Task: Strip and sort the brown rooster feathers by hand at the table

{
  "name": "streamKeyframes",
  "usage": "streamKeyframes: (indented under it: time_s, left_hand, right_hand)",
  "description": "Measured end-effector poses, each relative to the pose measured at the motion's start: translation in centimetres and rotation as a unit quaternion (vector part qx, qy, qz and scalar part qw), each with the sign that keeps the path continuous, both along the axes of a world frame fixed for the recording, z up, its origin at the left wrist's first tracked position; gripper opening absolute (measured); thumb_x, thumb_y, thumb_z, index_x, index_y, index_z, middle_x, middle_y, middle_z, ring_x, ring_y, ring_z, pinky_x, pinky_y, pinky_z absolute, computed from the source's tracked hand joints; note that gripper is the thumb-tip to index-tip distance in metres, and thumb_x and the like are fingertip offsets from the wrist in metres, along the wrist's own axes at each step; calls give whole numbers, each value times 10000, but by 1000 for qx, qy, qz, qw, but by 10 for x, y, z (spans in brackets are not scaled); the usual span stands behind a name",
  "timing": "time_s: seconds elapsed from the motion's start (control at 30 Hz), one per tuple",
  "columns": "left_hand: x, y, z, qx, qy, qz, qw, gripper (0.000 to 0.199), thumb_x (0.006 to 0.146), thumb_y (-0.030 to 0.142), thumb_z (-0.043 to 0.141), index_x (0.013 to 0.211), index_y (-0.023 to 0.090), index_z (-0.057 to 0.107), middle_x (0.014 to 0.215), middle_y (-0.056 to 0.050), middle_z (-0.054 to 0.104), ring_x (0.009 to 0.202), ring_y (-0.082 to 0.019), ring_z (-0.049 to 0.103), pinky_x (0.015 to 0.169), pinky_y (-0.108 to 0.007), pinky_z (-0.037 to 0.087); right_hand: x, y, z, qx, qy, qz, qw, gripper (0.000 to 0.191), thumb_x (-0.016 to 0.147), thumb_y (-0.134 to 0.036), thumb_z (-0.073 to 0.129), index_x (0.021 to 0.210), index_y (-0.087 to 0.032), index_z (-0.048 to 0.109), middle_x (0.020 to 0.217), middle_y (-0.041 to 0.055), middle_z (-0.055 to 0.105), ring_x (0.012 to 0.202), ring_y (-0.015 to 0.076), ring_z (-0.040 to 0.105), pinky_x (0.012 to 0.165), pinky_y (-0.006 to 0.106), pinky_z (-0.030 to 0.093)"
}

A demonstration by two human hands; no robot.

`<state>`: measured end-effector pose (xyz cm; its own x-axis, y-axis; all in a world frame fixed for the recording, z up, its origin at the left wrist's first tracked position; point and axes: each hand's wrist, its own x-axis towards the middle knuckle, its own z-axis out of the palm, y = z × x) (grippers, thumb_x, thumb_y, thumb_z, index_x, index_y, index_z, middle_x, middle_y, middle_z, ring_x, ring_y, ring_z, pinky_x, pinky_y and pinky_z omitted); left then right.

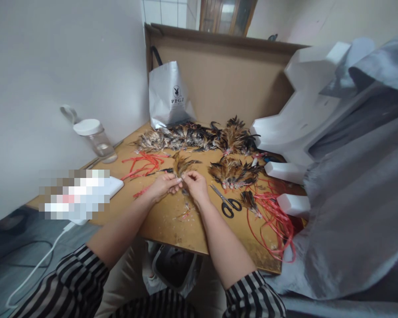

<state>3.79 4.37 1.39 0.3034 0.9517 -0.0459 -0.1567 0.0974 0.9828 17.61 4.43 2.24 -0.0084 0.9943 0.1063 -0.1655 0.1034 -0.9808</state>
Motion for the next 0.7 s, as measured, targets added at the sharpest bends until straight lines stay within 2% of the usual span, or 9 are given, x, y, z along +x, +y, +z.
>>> streamKeyframes:
  time_s: [0.07,0.17,0.23,0.3,0.37,0.43,0.53,0.63,0.7]
  left_hand:
    - [0,0,0,-9,-10,-6,1000,311,670,406,660,669,99,606,510,-15,560,398,-44,464,418,-160,332]
    - [-1,0,1,-20,-40,21,999,304,653,390,683,682,96,609,549,-29,589,431,-51,496,422,-153,343]
    - [-1,1,2,-35,-70,40,996,298,642,373,697,703,94,614,600,-46,617,486,-65,535,444,-153,368]
    - [-1,2,2,-50,-100,50,992,283,634,343,710,731,92,622,662,-61,643,535,-71,558,492,-160,408]
    - [-2,3,2,-57,-124,47,990,271,633,315,716,755,89,629,718,-73,660,568,-73,570,559,-180,444]
    - [-2,2,2,-57,-138,39,988,271,632,303,719,767,85,633,754,-85,670,611,-87,587,614,-201,460]
    - [-1,1,2,-59,-141,27,988,281,619,295,730,779,85,633,776,-94,676,678,-117,611,654,-218,464]
    - [1,0,0,-59,-137,12,989,283,627,296,724,796,88,633,812,-101,679,729,-139,621,693,-245,471]
    - [2,0,-2,-56,-135,7,989,291,635,308,717,808,90,634,828,-104,679,746,-147,622,716,-267,475]
  right_hand:
    - [0,-1,0,-1,6,4,1000,287,586,-416,687,678,-174,564,544,-37,551,484,92,452,493,223,353]
    - [-1,-1,0,5,-7,13,1000,280,611,-417,673,705,-174,574,589,-12,581,517,105,488,519,236,388]
    - [-2,-2,-1,30,-47,23,998,291,629,-419,659,766,-173,588,641,7,601,558,120,516,553,251,414]
    - [-1,-4,0,85,-130,16,988,304,647,-404,647,844,-178,596,708,20,609,596,129,524,585,261,423]
    - [-1,-8,3,155,-250,-8,956,294,665,-370,637,895,-191,597,785,30,602,639,135,522,617,265,418]
    - [0,-13,7,209,-364,-27,907,272,688,-338,621,924,-206,592,853,39,587,705,150,527,653,270,406]
    - [0,-19,13,241,-470,-47,848,246,730,-330,582,946,-212,573,880,50,572,775,176,530,660,271,381]
    - [-1,-21,15,249,-523,-64,813,214,775,-331,532,950,-212,564,865,59,565,775,184,525,635,268,357]
    - [-1,-20,15,251,-538,-68,802,196,793,-318,507,949,-213,561,856,60,563,771,184,521,628,266,344]
